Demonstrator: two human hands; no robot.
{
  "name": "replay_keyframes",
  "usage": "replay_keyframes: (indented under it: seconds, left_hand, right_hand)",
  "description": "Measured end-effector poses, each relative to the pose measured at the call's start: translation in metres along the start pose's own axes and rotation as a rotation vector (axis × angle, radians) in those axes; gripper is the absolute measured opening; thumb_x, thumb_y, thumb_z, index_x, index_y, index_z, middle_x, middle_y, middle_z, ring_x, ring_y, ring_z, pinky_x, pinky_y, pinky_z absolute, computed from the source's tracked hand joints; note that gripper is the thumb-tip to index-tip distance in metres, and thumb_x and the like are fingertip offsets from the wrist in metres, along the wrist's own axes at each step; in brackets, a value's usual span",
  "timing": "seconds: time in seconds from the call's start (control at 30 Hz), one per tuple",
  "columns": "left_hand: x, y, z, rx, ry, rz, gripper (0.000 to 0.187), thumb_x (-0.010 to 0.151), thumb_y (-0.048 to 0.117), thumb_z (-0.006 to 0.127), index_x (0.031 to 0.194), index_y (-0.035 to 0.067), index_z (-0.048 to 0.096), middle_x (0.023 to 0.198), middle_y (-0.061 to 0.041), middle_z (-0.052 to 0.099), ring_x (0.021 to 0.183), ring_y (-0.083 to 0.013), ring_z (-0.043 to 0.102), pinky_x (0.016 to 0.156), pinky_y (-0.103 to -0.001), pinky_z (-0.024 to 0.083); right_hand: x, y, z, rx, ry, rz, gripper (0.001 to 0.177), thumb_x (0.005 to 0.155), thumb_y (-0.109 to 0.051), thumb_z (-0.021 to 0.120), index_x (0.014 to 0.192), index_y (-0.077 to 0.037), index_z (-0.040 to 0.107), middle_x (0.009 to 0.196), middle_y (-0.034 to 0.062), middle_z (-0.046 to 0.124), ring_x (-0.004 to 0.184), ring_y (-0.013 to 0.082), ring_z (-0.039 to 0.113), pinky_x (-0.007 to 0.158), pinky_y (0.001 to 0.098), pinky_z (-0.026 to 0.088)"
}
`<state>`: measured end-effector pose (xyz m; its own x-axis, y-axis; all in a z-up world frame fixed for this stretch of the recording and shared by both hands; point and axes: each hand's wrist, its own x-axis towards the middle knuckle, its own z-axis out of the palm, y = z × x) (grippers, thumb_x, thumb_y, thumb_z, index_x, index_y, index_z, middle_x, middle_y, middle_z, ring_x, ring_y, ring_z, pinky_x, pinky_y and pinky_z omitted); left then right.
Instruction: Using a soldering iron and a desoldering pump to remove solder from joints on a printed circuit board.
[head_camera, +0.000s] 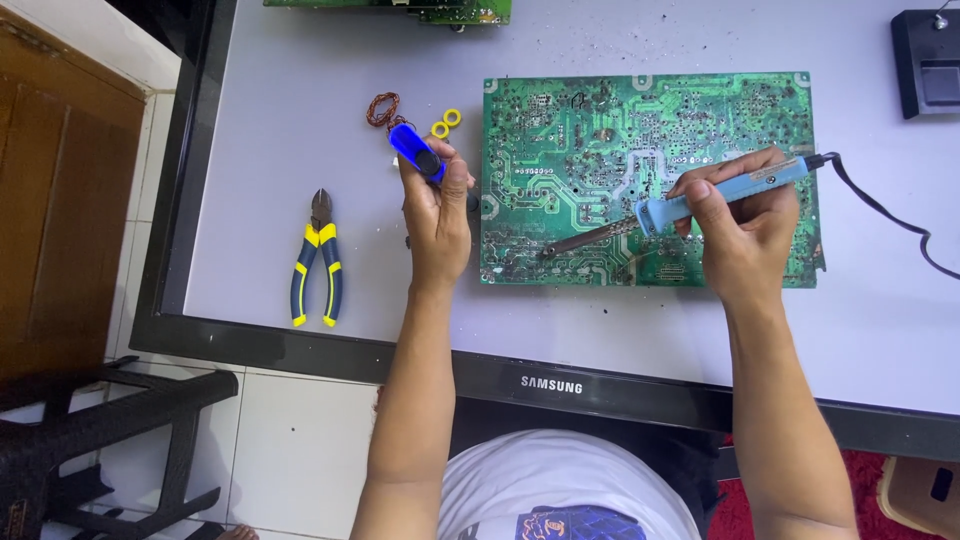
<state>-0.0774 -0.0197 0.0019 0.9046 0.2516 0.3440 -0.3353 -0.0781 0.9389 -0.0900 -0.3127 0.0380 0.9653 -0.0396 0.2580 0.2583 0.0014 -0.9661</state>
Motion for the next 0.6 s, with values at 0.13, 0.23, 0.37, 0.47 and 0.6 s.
replay_keyframes:
  seconds: [0.13, 0.23, 0.37, 0.47, 0.6]
  left_hand:
    - [0.0, 0.002, 0.002, -0.077, -0.025, -0.001, 0.025, 0.114, 0.036, 0.051, 0.126, 0.014, 0.049, 0.105, -0.002, 0.056, 0.088, -0.0155, 0.058, 0.092, -0.032, 0.053]
    - [0.001, 0.001, 0.004, -0.196, -0.077, 0.021, 0.044, 0.109, 0.057, 0.052, 0.118, 0.014, 0.051, 0.101, -0.001, 0.051, 0.088, -0.0134, 0.052, 0.09, -0.031, 0.049]
    - [0.002, -0.007, 0.004, -0.153, -0.093, 0.064, 0.052, 0.111, 0.067, 0.037, 0.112, 0.017, 0.051, 0.089, 0.001, 0.049, 0.087, -0.0115, 0.053, 0.094, -0.033, 0.051]
    - [0.002, -0.007, 0.003, -0.185, -0.066, 0.047, 0.059, 0.108, 0.073, 0.034, 0.108, 0.017, 0.053, 0.086, 0.0, 0.05, 0.085, -0.0118, 0.055, 0.093, -0.032, 0.052]
    - [0.001, -0.003, -0.002, -0.216, -0.027, 0.05, 0.06, 0.109, 0.072, 0.03, 0.106, 0.017, 0.052, 0.085, 0.0, 0.049, 0.083, -0.0112, 0.056, 0.09, -0.03, 0.053]
  right_hand:
    - [-0.005, -0.014, 0.009, -0.048, 0.019, -0.005, 0.026, 0.111, -0.013, 0.068, 0.115, -0.008, 0.044, 0.104, 0.0199, 0.068, 0.081, 0.0245, 0.067, 0.067, 0.0295, 0.054]
    - [-0.006, -0.02, 0.01, -0.057, 0.015, -0.024, 0.026, 0.109, -0.013, 0.069, 0.114, -0.006, 0.045, 0.101, 0.0198, 0.066, 0.08, 0.0239, 0.063, 0.066, 0.0301, 0.051]
    - [0.0, -0.027, 0.008, -0.102, -0.13, -0.19, 0.031, 0.103, -0.004, 0.076, 0.111, 0.004, 0.047, 0.094, 0.0277, 0.07, 0.069, 0.023, 0.065, 0.06, 0.0316, 0.054]
    - [0.003, -0.03, 0.009, -0.106, -0.163, -0.187, 0.03, 0.102, -0.003, 0.077, 0.111, 0.004, 0.049, 0.094, 0.0277, 0.07, 0.064, 0.0213, 0.063, 0.056, 0.0308, 0.052]
    - [0.01, 0.005, -0.001, -0.091, -0.066, -0.14, 0.029, 0.111, -0.013, 0.072, 0.116, 0.001, 0.047, 0.098, 0.0254, 0.07, 0.072, 0.0213, 0.065, 0.062, 0.0303, 0.055]
